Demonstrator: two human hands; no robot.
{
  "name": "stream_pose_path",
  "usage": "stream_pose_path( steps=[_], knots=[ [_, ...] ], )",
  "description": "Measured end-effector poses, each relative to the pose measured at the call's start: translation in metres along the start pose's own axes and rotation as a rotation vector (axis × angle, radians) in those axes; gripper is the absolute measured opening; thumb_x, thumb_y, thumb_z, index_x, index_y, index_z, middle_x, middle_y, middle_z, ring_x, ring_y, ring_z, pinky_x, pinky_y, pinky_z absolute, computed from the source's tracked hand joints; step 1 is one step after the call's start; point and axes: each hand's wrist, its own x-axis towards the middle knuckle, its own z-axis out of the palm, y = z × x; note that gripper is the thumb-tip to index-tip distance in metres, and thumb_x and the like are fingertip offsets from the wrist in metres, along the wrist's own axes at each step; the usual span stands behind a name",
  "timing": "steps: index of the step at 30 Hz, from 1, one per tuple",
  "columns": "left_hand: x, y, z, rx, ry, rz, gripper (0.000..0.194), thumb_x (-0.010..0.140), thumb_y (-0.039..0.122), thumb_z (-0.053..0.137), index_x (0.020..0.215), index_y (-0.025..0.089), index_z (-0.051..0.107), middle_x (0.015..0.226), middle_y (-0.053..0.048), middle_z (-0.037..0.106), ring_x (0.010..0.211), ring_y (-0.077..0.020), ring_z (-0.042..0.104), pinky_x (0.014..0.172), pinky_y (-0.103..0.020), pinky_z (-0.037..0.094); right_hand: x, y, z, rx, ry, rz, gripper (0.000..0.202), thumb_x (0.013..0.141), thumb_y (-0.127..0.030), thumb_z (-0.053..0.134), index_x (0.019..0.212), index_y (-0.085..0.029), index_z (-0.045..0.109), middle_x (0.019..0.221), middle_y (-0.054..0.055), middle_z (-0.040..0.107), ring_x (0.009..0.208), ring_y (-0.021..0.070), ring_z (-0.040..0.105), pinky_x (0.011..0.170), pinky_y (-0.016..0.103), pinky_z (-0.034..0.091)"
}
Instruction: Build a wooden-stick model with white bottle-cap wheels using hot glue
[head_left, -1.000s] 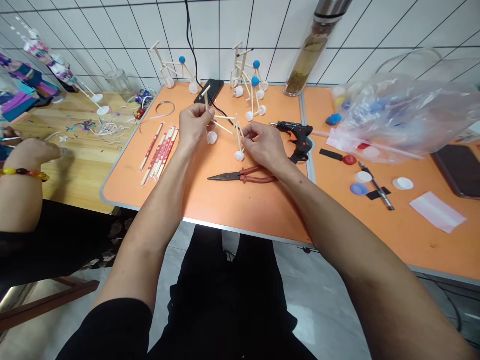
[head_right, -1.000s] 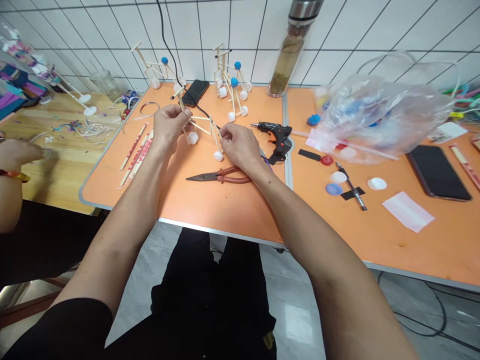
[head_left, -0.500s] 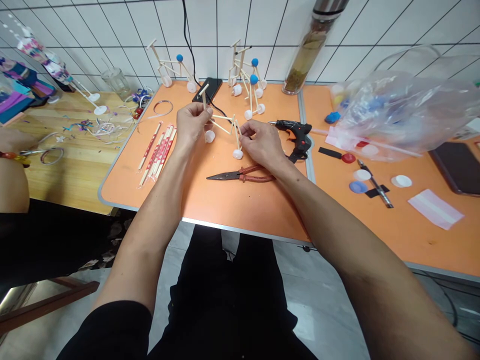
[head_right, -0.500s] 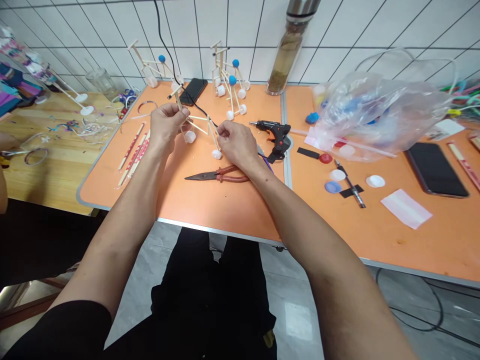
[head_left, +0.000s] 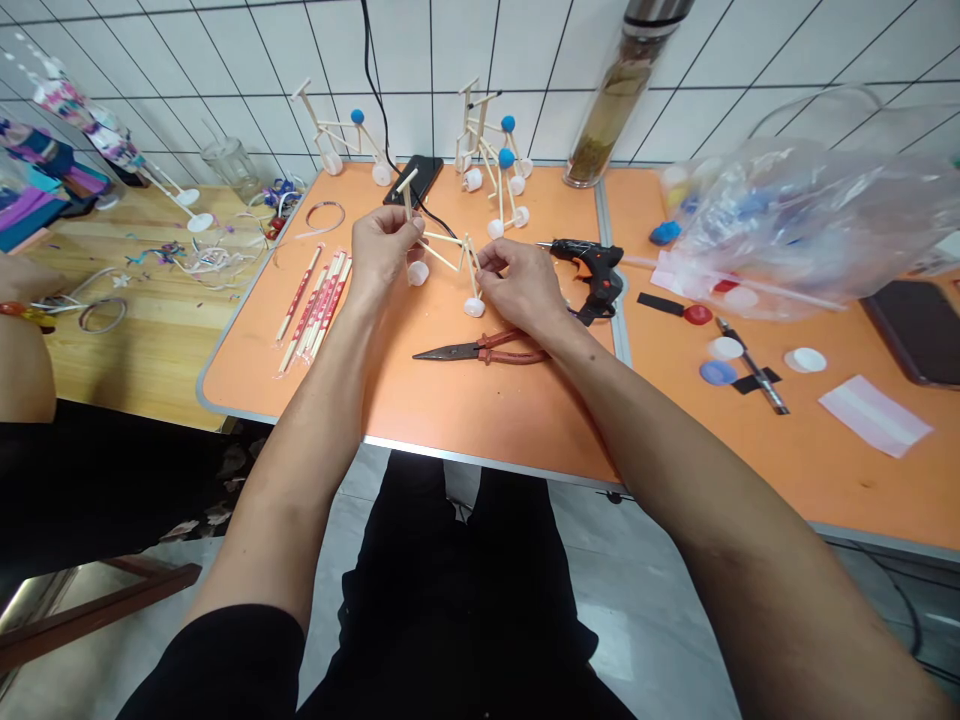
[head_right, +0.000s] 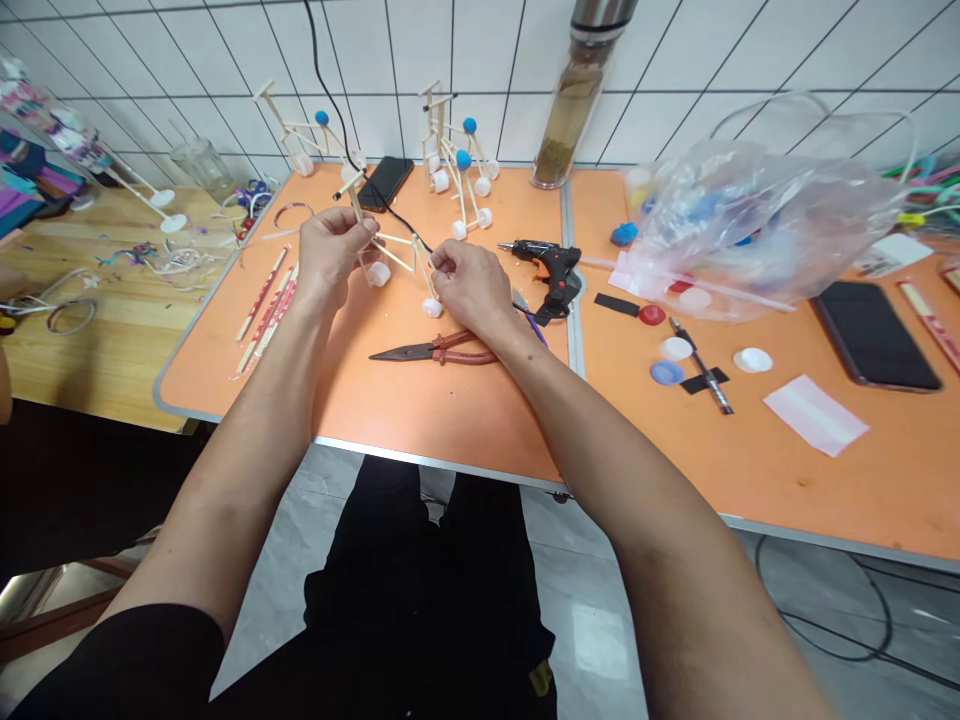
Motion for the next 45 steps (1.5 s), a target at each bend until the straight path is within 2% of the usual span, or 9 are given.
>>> stream_pose_path(
  steps=[5,10,18,28,33,45],
  knots=[
    [0.0008,-0.0021,0.0007,-0.004,0.006,0.004,0.019,0.091,0.016,0.083,0.078,0.021,0.071,0.069,0.003,0.069,0.061,-0.0095,0.066,0.06,-0.018,0.057,0.0001,-0.0007,-0.0001,0.001,0.0,-0.014,0.024,0.084,-0.012,0.062,0.095,-0.023,0.079,0.096,0.004,0.085,0.093,0.0271,0.077,0.087,0.04,0.056],
    [0.0004,-0.0022,0.0007,0.016,-0.016,0.017,0.023,0.091,0.022,0.086,0.078,0.023,0.068,0.068,0.003,0.068,0.063,-0.0108,0.069,0.061,-0.019,0.057,0.0,0.0001,-0.0002,-0.004,-0.003,-0.021,0.024,0.085,-0.015,0.062,0.096,-0.025,0.08,0.098,0.005,0.086,0.095,0.0282,0.077,0.087,0.042,0.057],
    [-0.002,0.0008,0.0,0.054,-0.018,0.018,0.022,0.093,0.021,0.084,0.078,0.023,0.067,0.07,0.002,0.069,0.069,-0.0138,0.072,0.065,-0.024,0.06,0.0,0.0001,0.0005,0.005,-0.006,-0.009,0.023,0.084,-0.014,0.062,0.096,-0.024,0.08,0.098,0.005,0.085,0.094,0.0278,0.076,0.088,0.042,0.057],
    [-0.0029,0.0031,0.0006,0.032,-0.017,-0.007,0.021,0.093,0.02,0.084,0.079,0.022,0.069,0.07,0.002,0.07,0.064,-0.0104,0.069,0.061,-0.018,0.058,0.001,0.0017,0.0023,0.008,-0.002,-0.026,0.025,0.084,-0.014,0.061,0.097,-0.024,0.08,0.096,0.004,0.084,0.093,0.0272,0.076,0.087,0.04,0.056],
    [-0.0036,0.0044,0.0003,0.025,-0.028,-0.016,0.019,0.092,0.016,0.083,0.08,0.023,0.069,0.072,0.001,0.072,0.066,-0.0116,0.071,0.064,-0.021,0.06,0.002,0.001,0.0012,0.026,-0.013,-0.037,0.026,0.084,-0.015,0.06,0.097,-0.023,0.08,0.098,0.004,0.085,0.092,0.0266,0.077,0.088,0.041,0.057],
    [-0.0028,0.0015,-0.0003,0.008,-0.062,-0.012,0.02,0.089,0.022,0.087,0.079,0.023,0.069,0.071,0.001,0.071,0.064,-0.0116,0.068,0.062,-0.021,0.06,0.0037,0.002,0.0016,0.035,-0.029,-0.045,0.027,0.084,-0.013,0.059,0.1,-0.022,0.079,0.099,0.005,0.084,0.095,0.0262,0.076,0.092,0.041,0.055]
  ],
)
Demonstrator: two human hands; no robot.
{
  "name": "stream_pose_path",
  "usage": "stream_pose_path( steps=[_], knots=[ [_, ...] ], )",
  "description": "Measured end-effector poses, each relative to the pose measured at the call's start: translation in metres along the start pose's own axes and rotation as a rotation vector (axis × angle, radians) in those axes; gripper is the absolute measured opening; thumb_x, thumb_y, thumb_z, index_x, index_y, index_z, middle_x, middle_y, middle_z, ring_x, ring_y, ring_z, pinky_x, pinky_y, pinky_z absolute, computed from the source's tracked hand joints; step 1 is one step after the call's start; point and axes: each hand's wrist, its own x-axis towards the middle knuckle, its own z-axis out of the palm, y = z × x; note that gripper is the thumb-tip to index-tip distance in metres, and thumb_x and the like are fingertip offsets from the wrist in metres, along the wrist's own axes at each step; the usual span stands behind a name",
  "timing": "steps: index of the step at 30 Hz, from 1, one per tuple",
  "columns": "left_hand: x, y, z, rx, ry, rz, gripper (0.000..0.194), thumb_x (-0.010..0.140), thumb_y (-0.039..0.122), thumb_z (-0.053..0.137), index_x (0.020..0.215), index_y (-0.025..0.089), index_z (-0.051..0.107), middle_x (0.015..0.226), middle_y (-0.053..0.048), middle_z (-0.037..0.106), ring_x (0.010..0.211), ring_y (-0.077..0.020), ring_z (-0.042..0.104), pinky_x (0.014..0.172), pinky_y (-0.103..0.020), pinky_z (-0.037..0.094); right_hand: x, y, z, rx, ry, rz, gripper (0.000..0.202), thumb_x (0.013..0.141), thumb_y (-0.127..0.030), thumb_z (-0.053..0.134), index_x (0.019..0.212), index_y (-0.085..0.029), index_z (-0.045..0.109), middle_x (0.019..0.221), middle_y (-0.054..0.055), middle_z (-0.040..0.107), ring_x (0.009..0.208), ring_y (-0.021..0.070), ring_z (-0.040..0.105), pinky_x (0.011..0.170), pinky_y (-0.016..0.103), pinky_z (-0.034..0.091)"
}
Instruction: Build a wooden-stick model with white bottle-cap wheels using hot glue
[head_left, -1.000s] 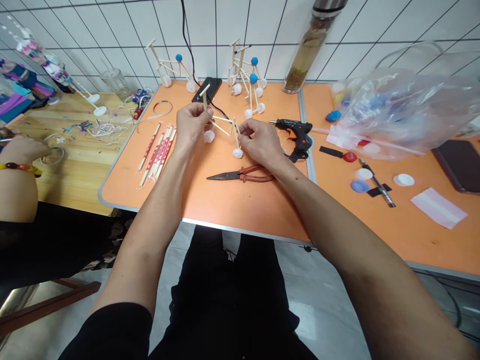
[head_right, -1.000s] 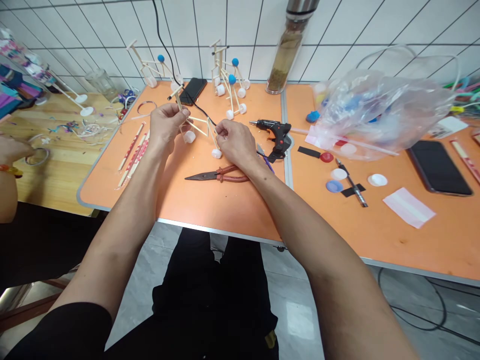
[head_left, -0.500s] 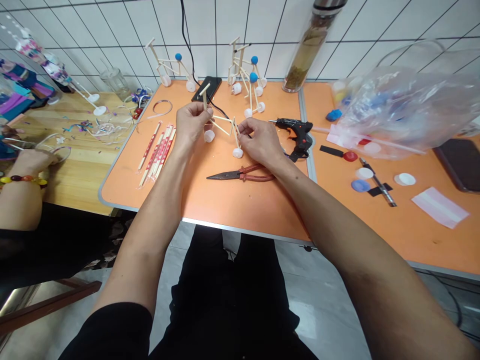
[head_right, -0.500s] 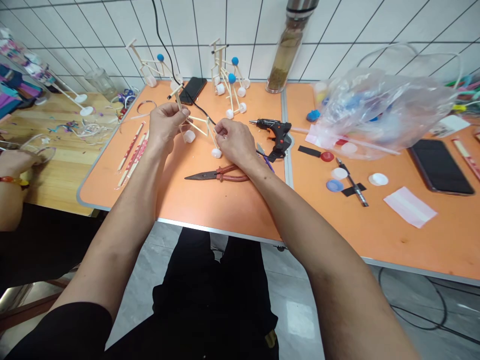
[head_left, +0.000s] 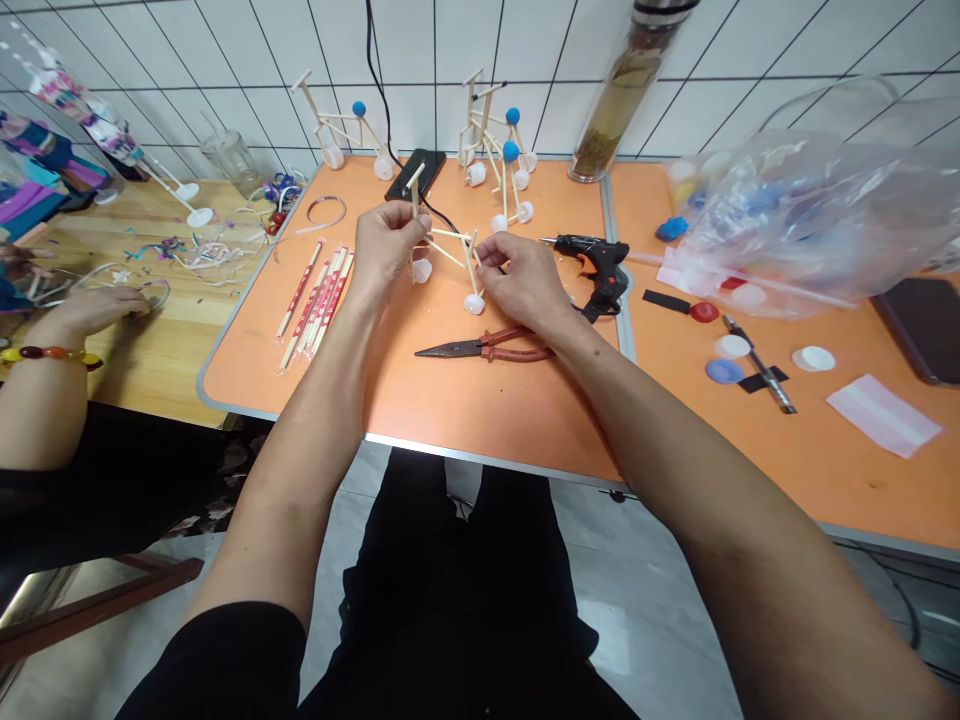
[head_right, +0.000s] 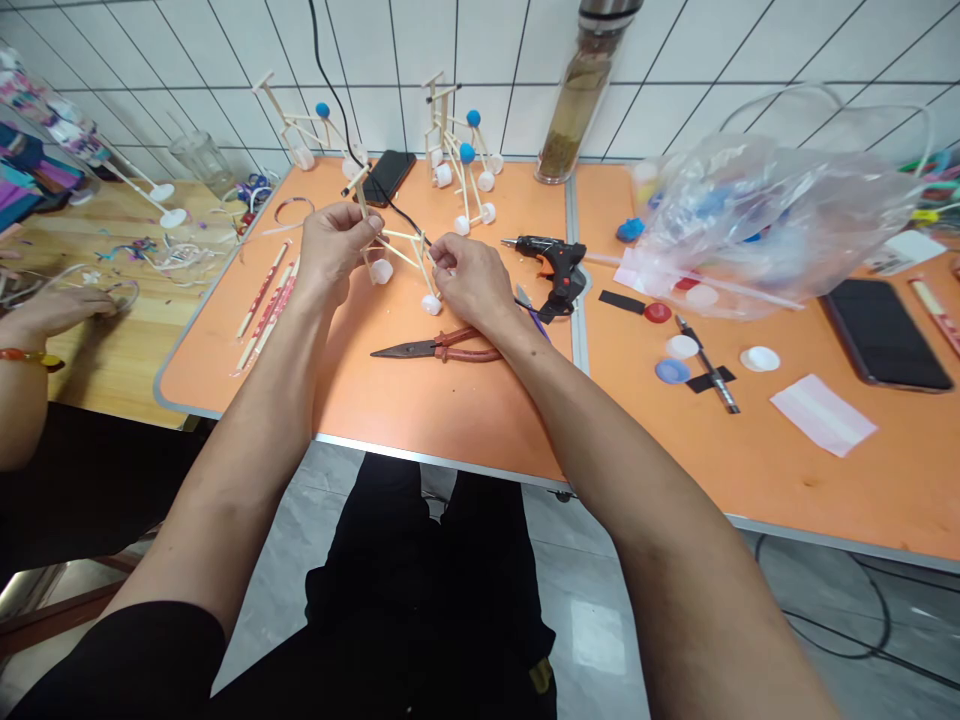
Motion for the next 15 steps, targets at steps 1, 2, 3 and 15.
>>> stream_pose_path(
  steps=[1,2,3,15],
  knots=[
    [0.0,-0.0001,-0.0001,0.0,-0.002,-0.001,0.02,0.089,0.022,0.087,0.079,0.023,0.069,0.071,0.001,0.071,0.064,-0.0117,0.068,0.062,-0.021,0.06,0.0,0.0,-0.0001,0.0,-0.001,-0.003,0.027,0.084,-0.012,0.059,0.101,-0.022,0.079,0.099,0.005,0.083,0.095,0.0261,0.076,0.092,0.04,0.055],
    [0.0,-0.0003,-0.0003,0.001,-0.005,-0.002,0.02,0.09,0.022,0.086,0.078,0.023,0.069,0.071,0.001,0.072,0.065,-0.0118,0.068,0.062,-0.022,0.059,0.0001,-0.0001,-0.0002,0.001,-0.003,-0.005,0.027,0.085,-0.012,0.059,0.101,-0.022,0.078,0.1,0.005,0.083,0.095,0.0259,0.075,0.092,0.04,0.055],
    [0.0001,-0.0005,-0.0004,0.004,-0.009,-0.004,0.02,0.09,0.022,0.086,0.078,0.023,0.069,0.071,0.0,0.072,0.065,-0.0119,0.069,0.062,-0.022,0.059,0.0001,-0.0002,-0.0003,0.002,-0.008,-0.009,0.027,0.085,-0.012,0.059,0.101,-0.023,0.078,0.1,0.005,0.083,0.095,0.0257,0.075,0.092,0.04,0.054],
    [-0.0009,0.0003,-0.0012,0.027,-0.016,-0.001,0.021,0.091,0.02,0.086,0.08,0.023,0.069,0.073,0.0,0.072,0.067,-0.0122,0.07,0.065,-0.022,0.06,0.0016,-0.0038,0.0015,0.017,-0.025,-0.025,0.017,0.089,-0.02,0.06,0.095,-0.023,0.076,0.095,0.004,0.08,0.09,0.0248,0.069,0.084,0.037,0.048]
  ],
)
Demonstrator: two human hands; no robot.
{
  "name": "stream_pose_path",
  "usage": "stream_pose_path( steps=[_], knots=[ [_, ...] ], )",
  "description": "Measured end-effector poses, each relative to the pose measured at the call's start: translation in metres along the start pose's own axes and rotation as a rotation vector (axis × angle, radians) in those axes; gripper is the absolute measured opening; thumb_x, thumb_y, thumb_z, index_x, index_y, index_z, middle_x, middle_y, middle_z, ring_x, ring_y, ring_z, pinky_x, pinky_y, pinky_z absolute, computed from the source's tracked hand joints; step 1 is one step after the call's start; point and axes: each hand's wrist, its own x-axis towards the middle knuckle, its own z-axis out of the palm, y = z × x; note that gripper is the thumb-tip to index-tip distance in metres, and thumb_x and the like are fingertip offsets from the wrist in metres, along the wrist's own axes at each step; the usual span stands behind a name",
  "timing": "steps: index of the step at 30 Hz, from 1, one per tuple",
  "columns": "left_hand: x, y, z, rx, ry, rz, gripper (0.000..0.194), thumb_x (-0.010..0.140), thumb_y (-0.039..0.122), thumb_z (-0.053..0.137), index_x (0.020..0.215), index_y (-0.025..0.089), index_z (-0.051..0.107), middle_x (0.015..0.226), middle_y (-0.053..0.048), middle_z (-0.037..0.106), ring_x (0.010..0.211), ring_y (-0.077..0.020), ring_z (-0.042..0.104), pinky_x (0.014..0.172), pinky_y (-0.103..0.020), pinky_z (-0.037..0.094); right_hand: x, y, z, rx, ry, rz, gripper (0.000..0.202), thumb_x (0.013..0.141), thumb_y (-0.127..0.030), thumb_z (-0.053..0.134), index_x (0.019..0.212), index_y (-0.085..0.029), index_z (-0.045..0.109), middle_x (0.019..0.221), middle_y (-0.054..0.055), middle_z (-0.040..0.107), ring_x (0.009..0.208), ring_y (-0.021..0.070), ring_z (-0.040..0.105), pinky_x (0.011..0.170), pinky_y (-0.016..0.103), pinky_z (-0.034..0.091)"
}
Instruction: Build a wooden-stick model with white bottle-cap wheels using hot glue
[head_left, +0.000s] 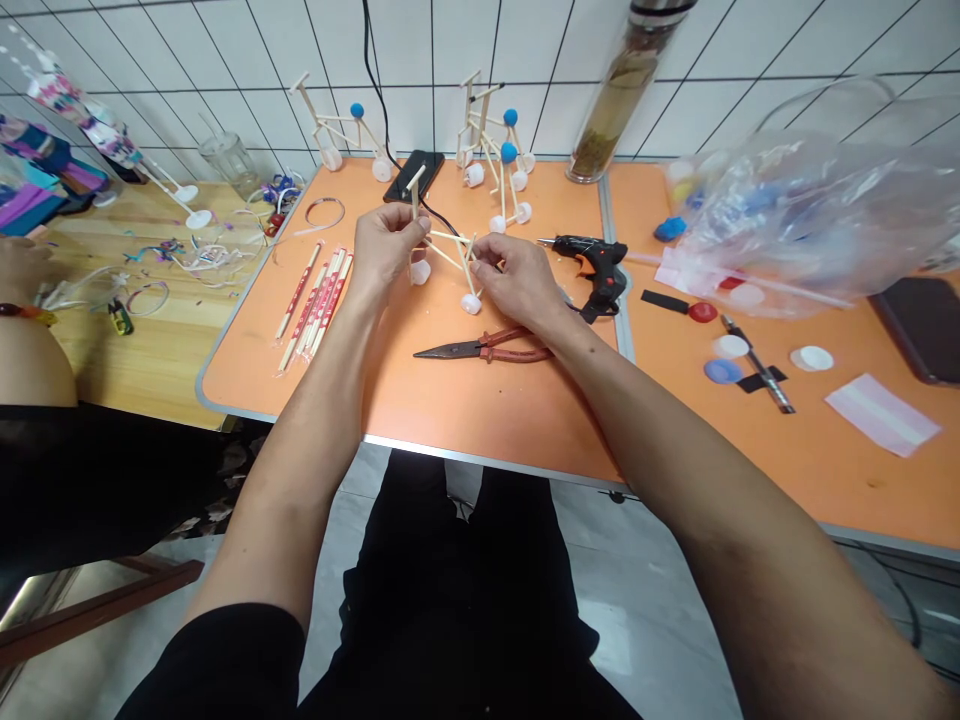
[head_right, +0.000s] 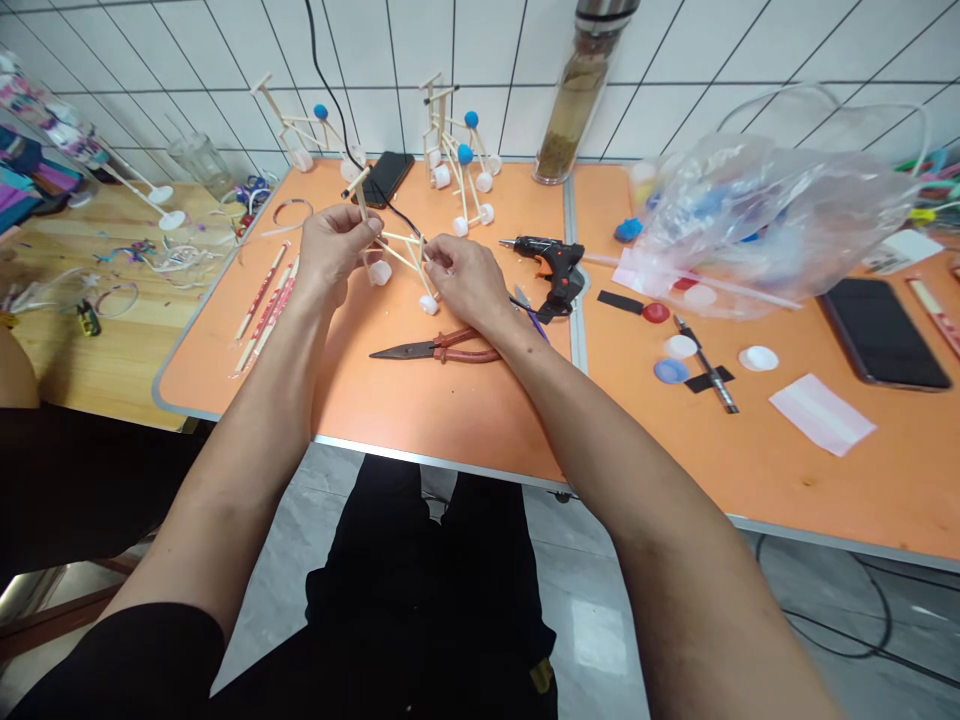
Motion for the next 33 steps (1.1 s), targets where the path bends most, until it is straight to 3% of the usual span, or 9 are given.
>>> stream_pose_path(
  steps=[11,22,33],
  knots=[
    [-0.0005,0.0004,0.0002,0.017,-0.007,0.004,0.018,0.09,0.022,0.088,0.084,0.023,0.071,0.076,0.001,0.073,0.069,-0.0124,0.073,0.062,-0.02,0.057,0.0007,-0.005,-0.0006,0.025,-0.004,-0.004,0.015,0.088,-0.015,0.058,0.093,-0.024,0.07,0.095,0.005,0.08,0.09,0.0231,0.069,0.087,0.036,0.051],
    [-0.0013,0.004,-0.0006,0.095,0.033,-0.001,0.018,0.091,0.025,0.085,0.083,0.022,0.069,0.074,0.001,0.072,0.069,-0.0128,0.072,0.063,-0.021,0.058,0.0037,0.0045,-0.0001,0.143,-0.028,-0.105,0.01,0.091,-0.018,0.06,0.094,-0.024,0.068,0.089,0.004,0.074,0.084,0.0221,0.062,0.085,0.038,0.048],
    [-0.0002,0.0015,-0.0011,0.064,0.047,-0.004,0.014,0.092,0.017,0.077,0.081,0.021,0.069,0.075,0.001,0.07,0.069,-0.0116,0.071,0.063,-0.019,0.058,0.0035,0.0026,-0.0012,0.188,-0.04,-0.12,0.013,0.092,-0.02,0.059,0.098,-0.023,0.071,0.091,0.004,0.075,0.087,0.0224,0.064,0.087,0.039,0.049]
  ],
)
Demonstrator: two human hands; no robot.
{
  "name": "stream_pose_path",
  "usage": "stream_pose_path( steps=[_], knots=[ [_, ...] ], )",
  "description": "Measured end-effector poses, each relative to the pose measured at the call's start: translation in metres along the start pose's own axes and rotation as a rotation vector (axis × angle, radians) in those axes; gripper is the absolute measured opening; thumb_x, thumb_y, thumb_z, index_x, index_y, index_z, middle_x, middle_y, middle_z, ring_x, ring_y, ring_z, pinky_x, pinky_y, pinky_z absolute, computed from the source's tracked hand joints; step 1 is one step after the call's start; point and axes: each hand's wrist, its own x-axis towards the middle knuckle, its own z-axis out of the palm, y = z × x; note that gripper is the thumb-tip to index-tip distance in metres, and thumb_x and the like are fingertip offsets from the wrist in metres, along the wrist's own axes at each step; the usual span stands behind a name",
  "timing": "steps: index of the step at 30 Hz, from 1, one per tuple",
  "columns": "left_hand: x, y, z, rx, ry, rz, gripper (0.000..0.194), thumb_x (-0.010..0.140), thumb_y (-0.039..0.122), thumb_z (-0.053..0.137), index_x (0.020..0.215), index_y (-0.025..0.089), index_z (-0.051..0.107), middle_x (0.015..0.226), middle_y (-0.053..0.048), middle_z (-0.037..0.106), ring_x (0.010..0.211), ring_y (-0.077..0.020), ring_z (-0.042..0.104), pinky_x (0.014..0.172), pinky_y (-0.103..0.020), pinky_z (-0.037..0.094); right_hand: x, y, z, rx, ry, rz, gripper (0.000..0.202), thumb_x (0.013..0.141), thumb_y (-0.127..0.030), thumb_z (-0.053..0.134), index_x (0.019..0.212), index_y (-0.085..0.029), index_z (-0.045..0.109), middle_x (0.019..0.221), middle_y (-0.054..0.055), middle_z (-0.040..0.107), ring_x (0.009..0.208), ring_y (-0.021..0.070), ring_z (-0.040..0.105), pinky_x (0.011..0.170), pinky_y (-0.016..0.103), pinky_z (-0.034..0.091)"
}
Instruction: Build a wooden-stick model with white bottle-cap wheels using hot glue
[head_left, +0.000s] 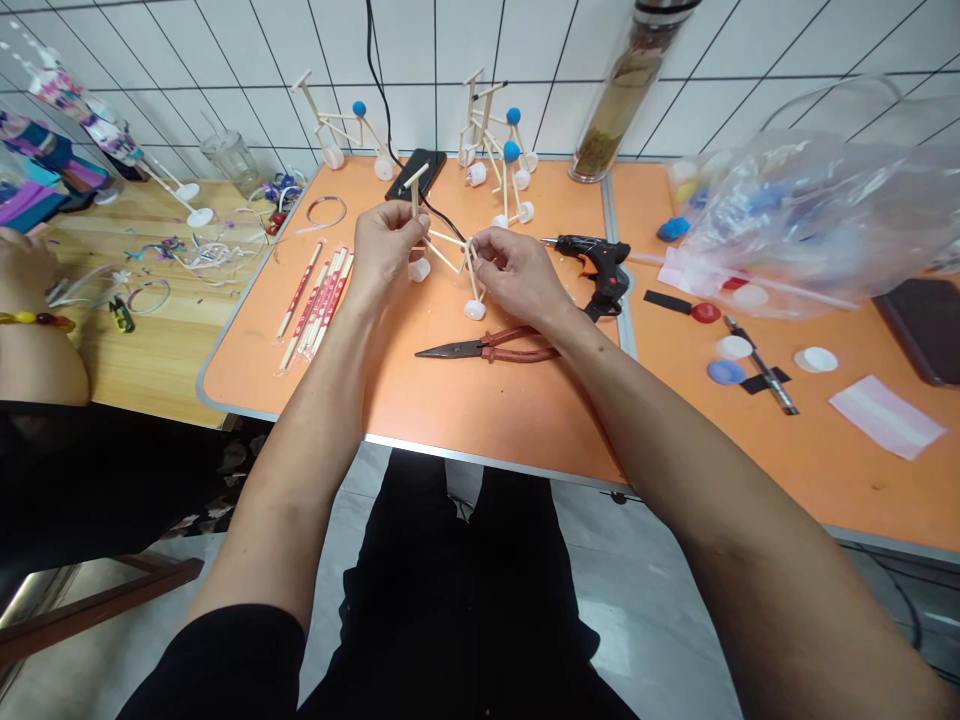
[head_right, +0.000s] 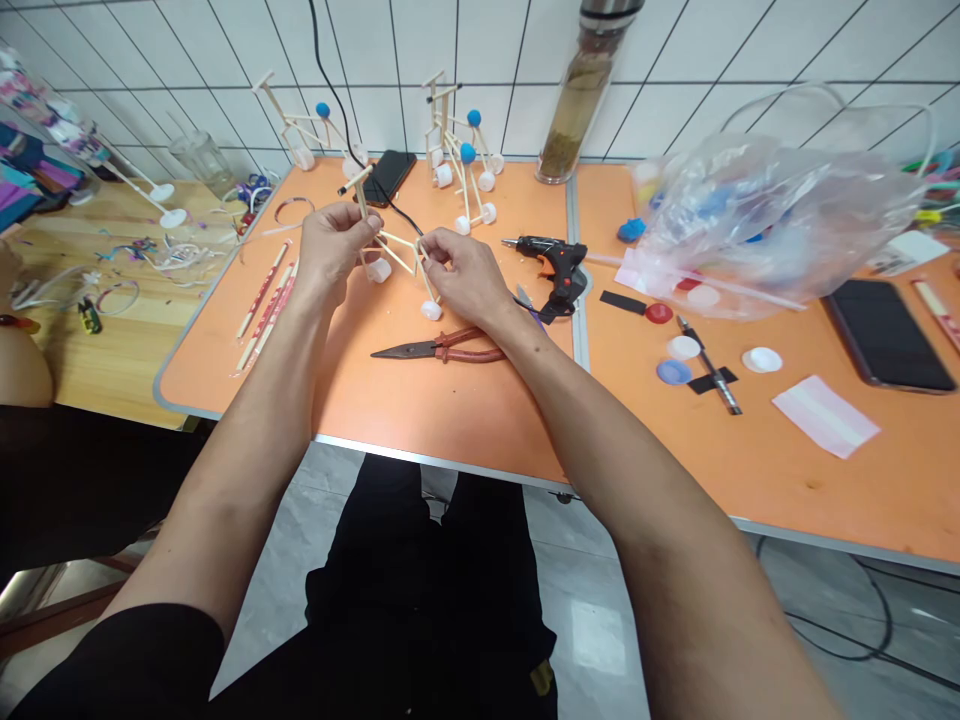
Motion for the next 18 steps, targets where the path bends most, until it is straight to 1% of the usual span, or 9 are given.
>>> stream_pose_path(
  steps=[4,9,18],
  knots=[
    [0.0007,-0.0012,0.0001,0.016,0.001,0.006,0.016,0.092,0.019,0.08,0.08,0.021,0.069,0.075,0.001,0.07,0.069,-0.0121,0.071,0.064,-0.02,0.059,-0.0001,0.001,0.0007,0.019,0.002,0.007,0.015,0.092,-0.019,0.059,0.099,-0.023,0.071,0.092,0.004,0.075,0.088,0.0228,0.065,0.088,0.04,0.049],
    [-0.0006,0.0014,0.0001,0.029,0.005,-0.008,0.014,0.092,0.019,0.08,0.082,0.021,0.07,0.076,0.0,0.072,0.069,-0.0122,0.072,0.064,-0.02,0.059,-0.0009,-0.0004,0.0002,0.009,0.008,0.003,0.017,0.092,-0.018,0.059,0.1,-0.023,0.073,0.091,0.004,0.075,0.088,0.0227,0.066,0.087,0.039,0.049],
    [-0.0022,0.0038,0.0003,0.048,0.01,-0.014,0.012,0.091,0.024,0.083,0.086,0.022,0.072,0.077,0.0,0.074,0.071,-0.0131,0.073,0.065,-0.021,0.059,0.0002,-0.0019,0.0003,-0.057,0.04,-0.028,0.017,0.093,-0.019,0.06,0.099,-0.023,0.076,0.092,0.004,0.077,0.089,0.0235,0.067,0.086,0.039,0.051]
  ],
)
